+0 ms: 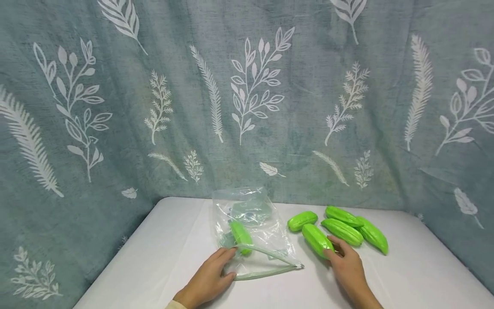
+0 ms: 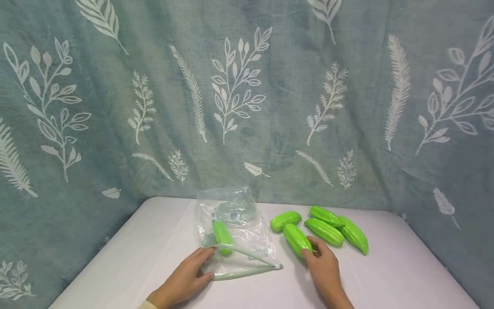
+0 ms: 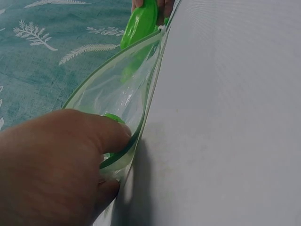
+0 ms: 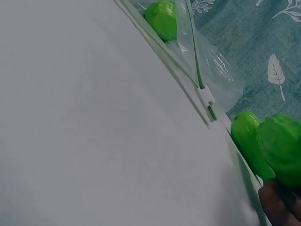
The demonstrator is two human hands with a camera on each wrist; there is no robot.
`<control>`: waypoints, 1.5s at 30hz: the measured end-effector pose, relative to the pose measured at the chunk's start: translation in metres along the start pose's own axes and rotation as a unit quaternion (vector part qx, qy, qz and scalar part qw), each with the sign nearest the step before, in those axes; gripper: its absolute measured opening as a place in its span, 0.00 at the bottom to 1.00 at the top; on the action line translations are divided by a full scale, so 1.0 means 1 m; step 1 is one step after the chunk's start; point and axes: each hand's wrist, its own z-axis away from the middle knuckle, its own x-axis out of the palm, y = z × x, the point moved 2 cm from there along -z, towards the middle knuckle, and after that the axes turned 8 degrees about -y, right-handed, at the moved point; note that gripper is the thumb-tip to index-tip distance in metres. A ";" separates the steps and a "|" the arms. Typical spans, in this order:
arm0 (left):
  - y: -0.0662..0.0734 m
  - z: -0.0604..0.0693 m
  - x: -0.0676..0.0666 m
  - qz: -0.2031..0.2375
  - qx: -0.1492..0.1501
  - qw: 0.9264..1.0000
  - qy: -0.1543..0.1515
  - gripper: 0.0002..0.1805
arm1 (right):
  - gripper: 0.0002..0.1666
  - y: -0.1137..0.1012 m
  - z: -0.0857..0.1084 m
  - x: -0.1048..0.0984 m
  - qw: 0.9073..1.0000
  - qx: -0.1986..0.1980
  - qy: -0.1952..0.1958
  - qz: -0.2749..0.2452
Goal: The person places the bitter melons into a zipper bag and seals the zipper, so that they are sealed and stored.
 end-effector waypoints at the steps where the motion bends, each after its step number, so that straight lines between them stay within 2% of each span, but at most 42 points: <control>1: 0.001 -0.001 0.001 0.002 0.000 1.000 -0.001 0.35 | 0.32 -0.001 0.001 0.000 1.000 0.002 -0.003 -0.009; 8: 0.000 -0.002 0.003 -0.003 -0.012 1.000 -0.001 0.35 | 0.31 -0.008 0.010 0.006 0.999 0.001 -0.020 -0.050; 16: 0.000 -0.002 0.001 -0.008 -0.004 1.000 0.000 0.35 | 0.28 -0.011 0.015 0.019 0.999 -0.013 -0.025 -0.044; 22: -0.003 0.001 -0.002 -0.017 -0.001 1.000 0.002 0.35 | 0.29 -0.015 0.015 0.026 0.995 -0.029 -0.046 -0.089; 29: -0.002 -0.002 0.001 -0.007 -0.010 1.000 -0.008 0.35 | 0.33 -0.019 0.017 0.025 0.994 -0.037 -0.057 -0.084; 39: -0.001 -0.003 0.003 -0.011 0.002 1.000 0.000 0.35 | 0.30 -0.018 0.023 0.026 0.992 -0.050 -0.066 -0.097; 45: -0.001 -0.002 0.003 -0.011 0.001 1.000 0.002 0.35 | 0.31 -0.023 0.028 0.033 0.989 -0.056 -0.087 -0.108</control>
